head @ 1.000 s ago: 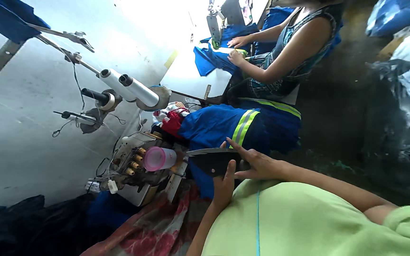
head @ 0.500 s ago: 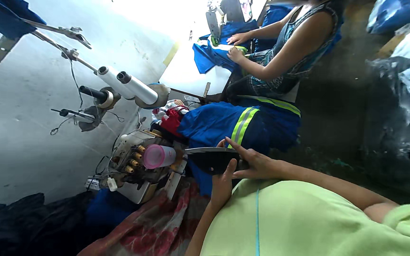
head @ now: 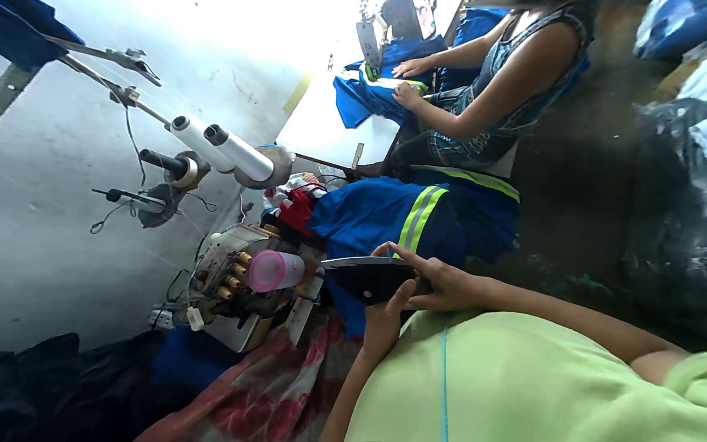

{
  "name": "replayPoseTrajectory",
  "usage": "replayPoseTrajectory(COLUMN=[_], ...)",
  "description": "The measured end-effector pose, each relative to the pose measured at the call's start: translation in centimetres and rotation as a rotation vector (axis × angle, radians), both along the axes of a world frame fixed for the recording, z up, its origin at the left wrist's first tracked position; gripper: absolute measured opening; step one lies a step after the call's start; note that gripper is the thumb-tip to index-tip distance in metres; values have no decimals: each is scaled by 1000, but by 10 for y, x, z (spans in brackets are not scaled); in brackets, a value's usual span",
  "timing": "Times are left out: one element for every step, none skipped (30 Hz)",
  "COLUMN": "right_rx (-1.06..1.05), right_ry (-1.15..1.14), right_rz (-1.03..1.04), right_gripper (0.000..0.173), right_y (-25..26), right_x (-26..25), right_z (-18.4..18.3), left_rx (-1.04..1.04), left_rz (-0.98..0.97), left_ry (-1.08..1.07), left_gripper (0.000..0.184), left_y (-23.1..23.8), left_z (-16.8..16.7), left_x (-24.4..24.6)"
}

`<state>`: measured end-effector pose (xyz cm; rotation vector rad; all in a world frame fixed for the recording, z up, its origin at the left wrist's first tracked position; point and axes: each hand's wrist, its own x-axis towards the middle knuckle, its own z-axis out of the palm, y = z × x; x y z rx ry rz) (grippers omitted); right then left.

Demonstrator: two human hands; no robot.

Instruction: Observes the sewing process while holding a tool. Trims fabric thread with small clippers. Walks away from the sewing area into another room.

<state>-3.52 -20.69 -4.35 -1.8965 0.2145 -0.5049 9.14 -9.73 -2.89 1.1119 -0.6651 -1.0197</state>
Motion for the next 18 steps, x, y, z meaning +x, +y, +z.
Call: replayPoseTrajectory(right_rx=[1,0,1,3,5,1,1,-1,1,16,41,80,151,262,379,476,542,580], right_ry=[2,5,11,17,21,23,26,31,31,23,-8,-63,-104,-104,-74,-39,-12,-8], right_rz=[4,2,0,-3,-10,-15,-14,-8,-2,-3,-24,-66,-123,-178,-227,-250,-257,-254], right_gripper=[85,85,85,86,86,86,87,89,91,95,97,95,86,78,71,68,67,67], right_y=[0,0,0,1,1,1,1,0,0,0,1,2,2,2,-1,-7,-12,-17], right_x=[0,0,0,0,0,0,0,0,0,0,0,1,2,1,-1,-3,-6,-8], right_z=[0,0,0,1,2,2,3,4,4,4,3,1,1,5,10,14,16,16], left_rx=[2,9,14,13,-3,-31,-37,-46,-53,-33,-14,-9,-22,-46,-52,-33,-10,19], left_rz=[3,6,7,11,8,-11,-10,-16,-29,-20,-15,-30,-66,-122,-156,-163,-168,-165], left_ry=[3,1,-7,-18,-40,-68,-71,-65,-55,-37,-18,-12,-24,-51,-61,-52,-32,-27], left_gripper=[54,56,58,58,60,64,66,68,69,70,69,71,74,76,70,52,35,26], left_y=[0,0,0,-1,-2,-3,-4,-5,-4,-3,-1,-1,-2,-4,-6,-6,-7,-6], left_z=[0,0,0,0,-1,-2,-3,-3,-3,-1,2,3,3,0,-2,-1,0,2], left_x=[0,0,1,1,2,3,3,3,3,2,1,1,3,8,11,12,12,12])
